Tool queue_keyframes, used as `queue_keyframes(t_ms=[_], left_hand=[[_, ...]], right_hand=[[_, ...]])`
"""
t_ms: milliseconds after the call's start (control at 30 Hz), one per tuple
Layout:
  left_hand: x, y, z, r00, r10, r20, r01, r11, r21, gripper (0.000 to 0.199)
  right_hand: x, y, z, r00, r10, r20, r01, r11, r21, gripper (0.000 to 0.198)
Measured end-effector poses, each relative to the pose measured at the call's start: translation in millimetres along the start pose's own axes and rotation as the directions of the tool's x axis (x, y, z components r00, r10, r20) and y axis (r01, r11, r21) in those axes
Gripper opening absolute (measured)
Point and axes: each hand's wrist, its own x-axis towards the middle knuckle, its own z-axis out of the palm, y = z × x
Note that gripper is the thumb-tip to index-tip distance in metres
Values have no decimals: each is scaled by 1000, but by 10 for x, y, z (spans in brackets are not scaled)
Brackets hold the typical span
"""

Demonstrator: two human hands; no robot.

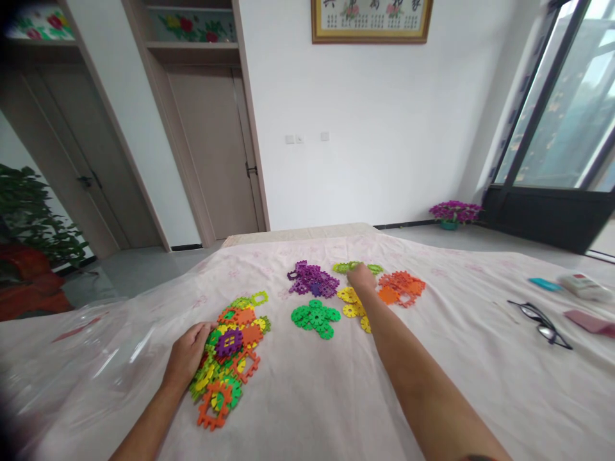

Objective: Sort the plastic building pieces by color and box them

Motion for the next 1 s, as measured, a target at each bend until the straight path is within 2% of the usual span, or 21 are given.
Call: queue_keyframes(t_ms=[100, 267, 500, 600, 667, 767, 867, 900, 967, 1000], left_hand=[[5, -5, 2, 1000, 0, 3, 0, 1000, -6, 40], [5, 6, -2, 1000, -5, 25, 5, 1000, -10, 42], [-3, 14, -3, 999, -18, 31, 19, 1000, -20, 42], [1, 13, -1, 1000, -10, 30, 11, 1000, -23, 42], [2, 14, -2, 1000, -7, 28, 7, 1000, -24, 42], [2, 17, -6, 1000, -2, 21, 3, 1000, -20, 42], [4, 16, -10, 1000, 3, 14, -3, 1000, -27, 42], [5, 14, -11, 1000, 3, 14, -2, 999, -34, 43], [7, 10, -14, 1000, -7, 19, 7, 999, -49, 43], [8, 9, -15, 1000, -12, 21, 13, 998, -54, 43]], right_hand=[[-94, -27, 121, 990, -74, 120, 97, 976, -193, 31], [-207, -183, 291, 947, -177, 268, 263, 907, -328, 34], [-454, -360, 414, 943, -220, 251, 305, 873, -380, 37], [-702, -477, 445, 920, -338, 198, 389, 848, -359, 36], [-937, -588, 486, 850, -485, 206, 525, 813, -252, 31], [-1382, -798, 589, 688, -689, 226, 699, 713, 46, 29], [-1834, -1023, 706, 441, -873, 208, 836, 484, 258, 43], [-1960, -1088, 742, 378, -903, 203, 860, 424, 285, 47], [-2146, -1185, 812, 303, -928, 217, 885, 359, 298, 50], [-2205, -1214, 848, 283, -931, 230, 893, 343, 291, 47]])
